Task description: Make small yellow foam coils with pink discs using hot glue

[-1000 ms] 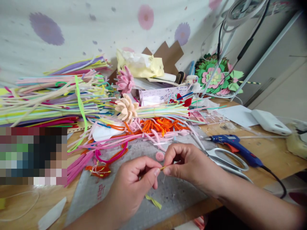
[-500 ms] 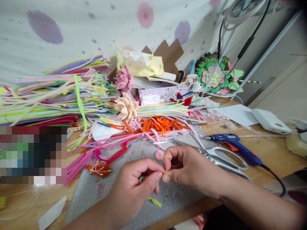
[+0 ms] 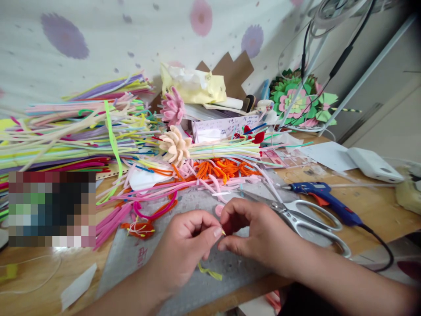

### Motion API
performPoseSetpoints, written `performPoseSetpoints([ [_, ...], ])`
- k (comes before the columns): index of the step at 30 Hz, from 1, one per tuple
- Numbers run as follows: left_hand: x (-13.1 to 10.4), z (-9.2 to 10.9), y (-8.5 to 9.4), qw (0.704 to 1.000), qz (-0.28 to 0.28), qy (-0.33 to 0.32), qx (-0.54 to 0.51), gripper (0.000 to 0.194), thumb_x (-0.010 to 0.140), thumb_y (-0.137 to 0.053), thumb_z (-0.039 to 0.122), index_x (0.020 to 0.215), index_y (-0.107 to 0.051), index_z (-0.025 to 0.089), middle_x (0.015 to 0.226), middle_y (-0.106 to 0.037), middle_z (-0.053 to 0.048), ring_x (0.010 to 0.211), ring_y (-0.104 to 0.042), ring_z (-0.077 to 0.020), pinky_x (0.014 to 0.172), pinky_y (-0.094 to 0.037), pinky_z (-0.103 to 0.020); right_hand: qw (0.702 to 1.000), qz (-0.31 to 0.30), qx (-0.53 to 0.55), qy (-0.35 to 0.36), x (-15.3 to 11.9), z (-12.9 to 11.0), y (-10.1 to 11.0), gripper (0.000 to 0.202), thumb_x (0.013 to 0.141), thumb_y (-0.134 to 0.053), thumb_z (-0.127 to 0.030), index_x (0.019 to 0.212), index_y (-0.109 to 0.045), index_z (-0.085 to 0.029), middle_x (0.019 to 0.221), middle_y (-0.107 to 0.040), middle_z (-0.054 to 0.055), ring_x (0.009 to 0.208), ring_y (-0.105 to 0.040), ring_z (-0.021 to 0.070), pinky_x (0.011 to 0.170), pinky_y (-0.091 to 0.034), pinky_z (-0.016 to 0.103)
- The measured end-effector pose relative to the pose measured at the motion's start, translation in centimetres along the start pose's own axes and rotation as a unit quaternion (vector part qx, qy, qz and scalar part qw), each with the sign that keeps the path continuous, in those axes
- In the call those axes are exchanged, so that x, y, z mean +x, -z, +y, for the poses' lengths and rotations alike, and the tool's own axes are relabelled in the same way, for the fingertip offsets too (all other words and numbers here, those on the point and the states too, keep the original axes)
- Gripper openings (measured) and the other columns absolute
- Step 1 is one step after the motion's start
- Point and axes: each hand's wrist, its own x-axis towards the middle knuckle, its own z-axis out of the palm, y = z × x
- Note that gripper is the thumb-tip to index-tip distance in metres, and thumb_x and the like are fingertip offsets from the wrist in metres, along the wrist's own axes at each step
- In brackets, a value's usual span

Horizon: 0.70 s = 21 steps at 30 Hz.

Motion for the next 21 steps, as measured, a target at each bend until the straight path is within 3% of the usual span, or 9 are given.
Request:
performPoseSetpoints([
  [3,0.03,-0.18,0.12,1.0,0.026,-0.009,-0.005,0.017,0.08,-0.059,0.03,0.067,-0.063,0.019,0.045,-0.045,0.008,0.043,-0.034,-0.0083,0.043,-0.026,-0.022,1.0,-0.013,0.017,0.002,-0.29,0.03,0.08,0.026,0.069,-0.076,-0.028,0.088,-0.061,-0.019,0.074,-0.065,0.0,0.067,-0.058,0.0141,0.064,-0.047,0.026],
  [6,0.02,-0.16,0.13,0.999,0.035,-0.015,-0.002,0.018,0.081,-0.059,0.03,0.067,-0.062,0.019,0.045,-0.043,0.008,0.043,-0.033,-0.0086,0.042,-0.025,-0.022,1.0,-0.002,0.023,0.003,-0.45,-0.26,0.12,0.017,0.076,-0.068,-0.025,0.092,-0.066,-0.019,0.076,-0.068,0.001,0.069,-0.06,0.0141,0.064,-0.047,0.025],
  [14,-0.03,0.12,0.19,0.999,0.025,-0.037,0.028,0.024,0.085,-0.055,0.029,0.066,-0.064,0.019,0.045,-0.048,0.006,0.046,-0.04,-0.0102,0.048,-0.031,-0.023,0.998,0.051,0.021,-0.029,-0.03,-0.8,-0.23,0.01,0.077,-0.058,-0.018,0.073,-0.067,-0.017,0.058,-0.062,-0.002,0.055,-0.055,0.0108,0.054,-0.043,0.021],
  [21,0.16,-0.39,0.31,0.999,0.026,-0.009,-0.022,0.013,0.081,-0.061,0.027,0.074,-0.068,0.019,0.047,-0.051,0.006,0.047,-0.04,-0.0098,0.047,-0.029,-0.022,0.998,0.063,0.004,-0.011,0.51,-0.56,0.04,0.009,0.078,-0.059,-0.022,0.075,-0.066,-0.017,0.065,-0.065,0.0,0.06,-0.058,0.0126,0.057,-0.045,0.023],
])
